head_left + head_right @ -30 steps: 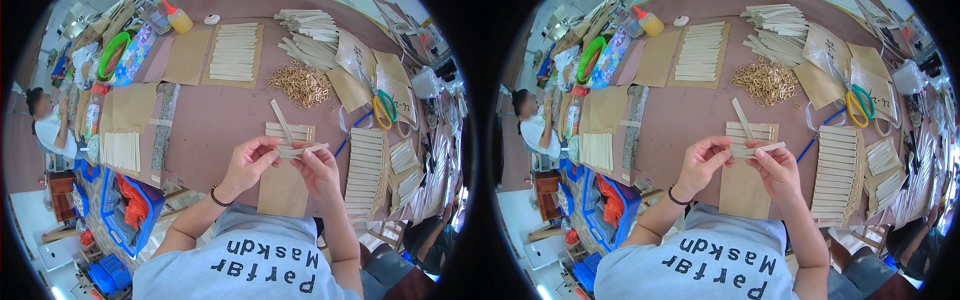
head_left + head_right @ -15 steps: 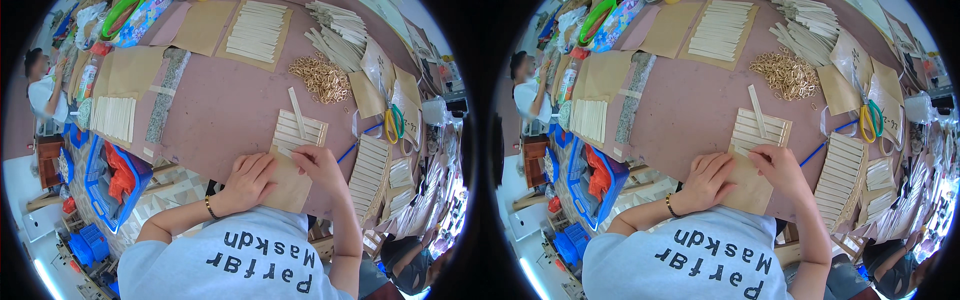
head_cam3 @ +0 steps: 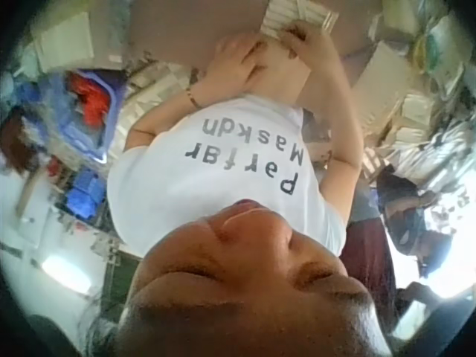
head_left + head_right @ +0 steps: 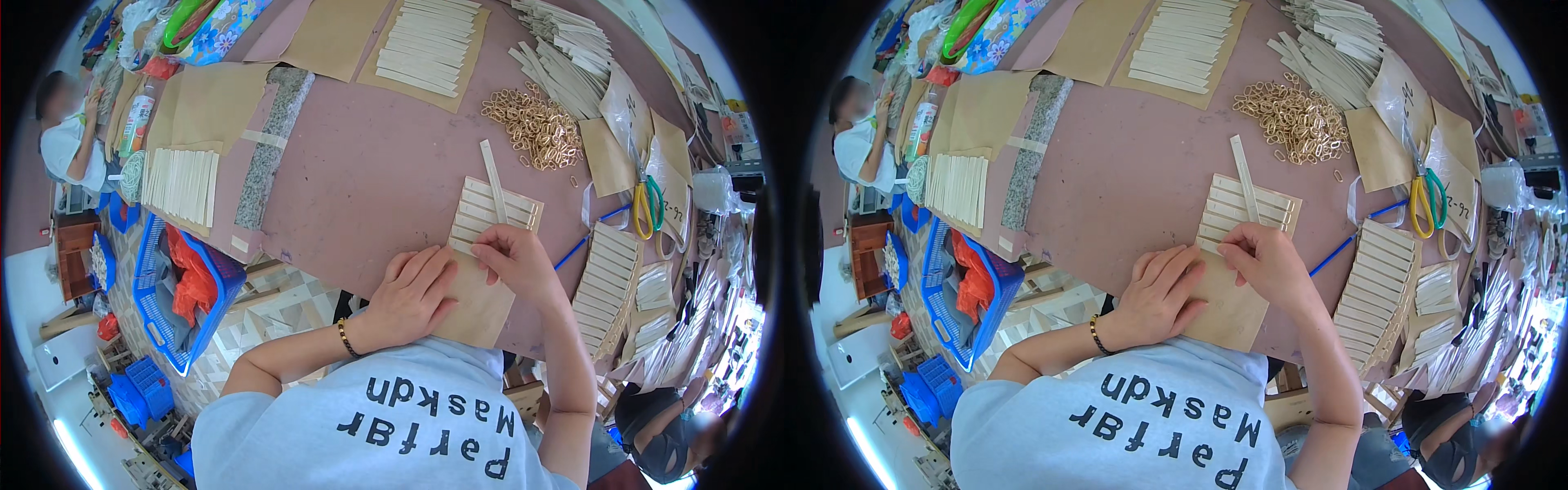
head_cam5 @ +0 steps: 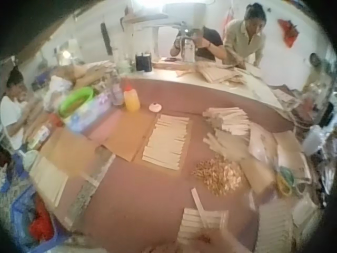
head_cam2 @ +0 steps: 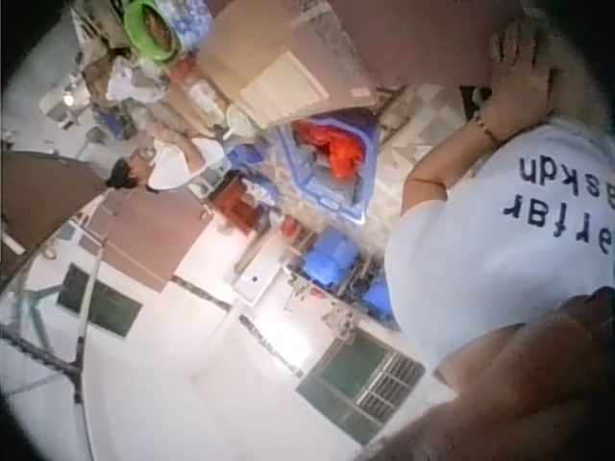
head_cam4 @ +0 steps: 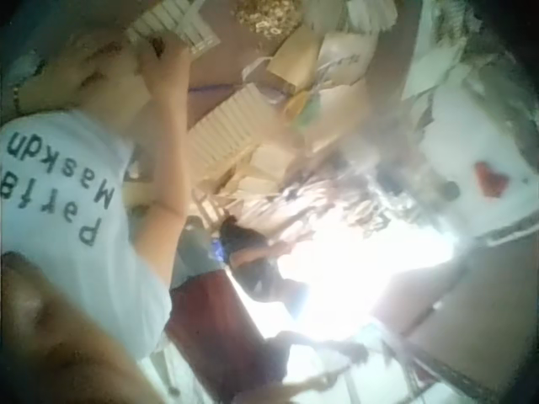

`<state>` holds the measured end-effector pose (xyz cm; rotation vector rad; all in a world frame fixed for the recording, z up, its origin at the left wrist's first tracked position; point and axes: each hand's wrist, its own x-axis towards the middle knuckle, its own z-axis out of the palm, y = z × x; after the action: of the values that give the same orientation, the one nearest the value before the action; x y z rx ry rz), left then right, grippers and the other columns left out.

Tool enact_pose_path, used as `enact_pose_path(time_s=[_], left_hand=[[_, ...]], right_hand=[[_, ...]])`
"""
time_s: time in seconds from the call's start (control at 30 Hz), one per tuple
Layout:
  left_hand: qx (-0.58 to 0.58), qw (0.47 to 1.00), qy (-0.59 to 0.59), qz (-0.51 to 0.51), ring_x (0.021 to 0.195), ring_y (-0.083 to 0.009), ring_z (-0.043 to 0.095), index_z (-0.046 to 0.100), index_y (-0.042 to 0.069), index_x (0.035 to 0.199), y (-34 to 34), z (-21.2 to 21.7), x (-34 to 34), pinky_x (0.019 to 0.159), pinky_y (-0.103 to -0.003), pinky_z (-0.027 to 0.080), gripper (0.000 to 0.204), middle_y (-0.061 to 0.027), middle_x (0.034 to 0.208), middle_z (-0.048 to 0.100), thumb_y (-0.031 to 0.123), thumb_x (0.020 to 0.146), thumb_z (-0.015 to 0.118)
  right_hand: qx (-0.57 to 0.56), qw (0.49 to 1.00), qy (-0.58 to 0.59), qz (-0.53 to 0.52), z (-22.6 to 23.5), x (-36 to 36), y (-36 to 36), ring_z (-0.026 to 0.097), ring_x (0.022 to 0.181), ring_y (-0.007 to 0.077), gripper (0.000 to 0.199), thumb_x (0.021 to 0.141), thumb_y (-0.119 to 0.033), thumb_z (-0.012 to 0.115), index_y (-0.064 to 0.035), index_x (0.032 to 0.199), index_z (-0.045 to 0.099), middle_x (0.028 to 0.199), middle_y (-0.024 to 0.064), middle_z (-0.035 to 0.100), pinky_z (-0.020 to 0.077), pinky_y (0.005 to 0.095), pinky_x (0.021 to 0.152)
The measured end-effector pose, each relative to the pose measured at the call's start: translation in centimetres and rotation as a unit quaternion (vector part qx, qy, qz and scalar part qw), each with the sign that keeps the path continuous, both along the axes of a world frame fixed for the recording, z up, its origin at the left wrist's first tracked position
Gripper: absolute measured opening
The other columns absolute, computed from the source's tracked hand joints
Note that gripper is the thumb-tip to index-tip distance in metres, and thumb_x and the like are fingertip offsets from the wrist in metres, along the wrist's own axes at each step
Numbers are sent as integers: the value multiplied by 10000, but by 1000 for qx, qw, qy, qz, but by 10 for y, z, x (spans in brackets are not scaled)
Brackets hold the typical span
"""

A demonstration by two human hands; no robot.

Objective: The person repeatedly picks up small wooden sticks and gold-colored metal rings from a table, places the sticks onto a cardboard backing, and secures them with the rings. The person works methodically, handling items one at a time and stacking completed units on the table.

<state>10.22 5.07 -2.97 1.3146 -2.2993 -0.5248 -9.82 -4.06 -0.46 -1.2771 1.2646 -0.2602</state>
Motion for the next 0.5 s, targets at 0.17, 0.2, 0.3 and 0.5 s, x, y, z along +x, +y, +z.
enact_pose_path(time_s=[0.17, 0.2, 0.3, 0.5], left_hand=[[10, 1000, -22, -6, 1290, -322, 434, 560, 0, 1208, -2, 3, -1, 1030, -446, 324, 503, -200, 1417, 449, 265, 802, 692], [13, 1000, -26, -7, 1295, -323, 430, 557, 1, 1211, -2, 3, -2, 1032, -445, 320, 502, -204, 1426, 441, 267, 806, 687], [12, 999, -37, -6, 1296, -325, 426, 548, 1, 1218, -2, 4, -2, 1033, -450, 314, 500, -208, 1432, 432, 268, 815, 675], [14, 999, -31, -7, 1296, -336, 421, 555, -8, 1206, -2, 2, -4, 1020, -473, 320, 493, -209, 1432, 427, 266, 813, 673]], right_hand=[[-5, 1000, 0, -5, 0, 0, 1, 604, 562, 111, 155, 896, -114, 634, 39, 915, 650, 693, 53, 627, 464, 253, 528], [-6, 1000, -9, -14, 0, -1, 2, 605, 559, 115, 153, 893, -111, 637, 40, 914, 648, 693, 56, 630, 466, 255, 529], [1, 999, 2, -40, 9, -12, 5, 609, 564, 124, 148, 882, -101, 647, 44, 910, 644, 691, 67, 637, 472, 261, 537], [-22, 995, 61, -77, 10, -35, 16, 615, 591, 132, 148, 855, -89, 669, 51, 882, 629, 685, 89, 642, 483, 272, 559]])
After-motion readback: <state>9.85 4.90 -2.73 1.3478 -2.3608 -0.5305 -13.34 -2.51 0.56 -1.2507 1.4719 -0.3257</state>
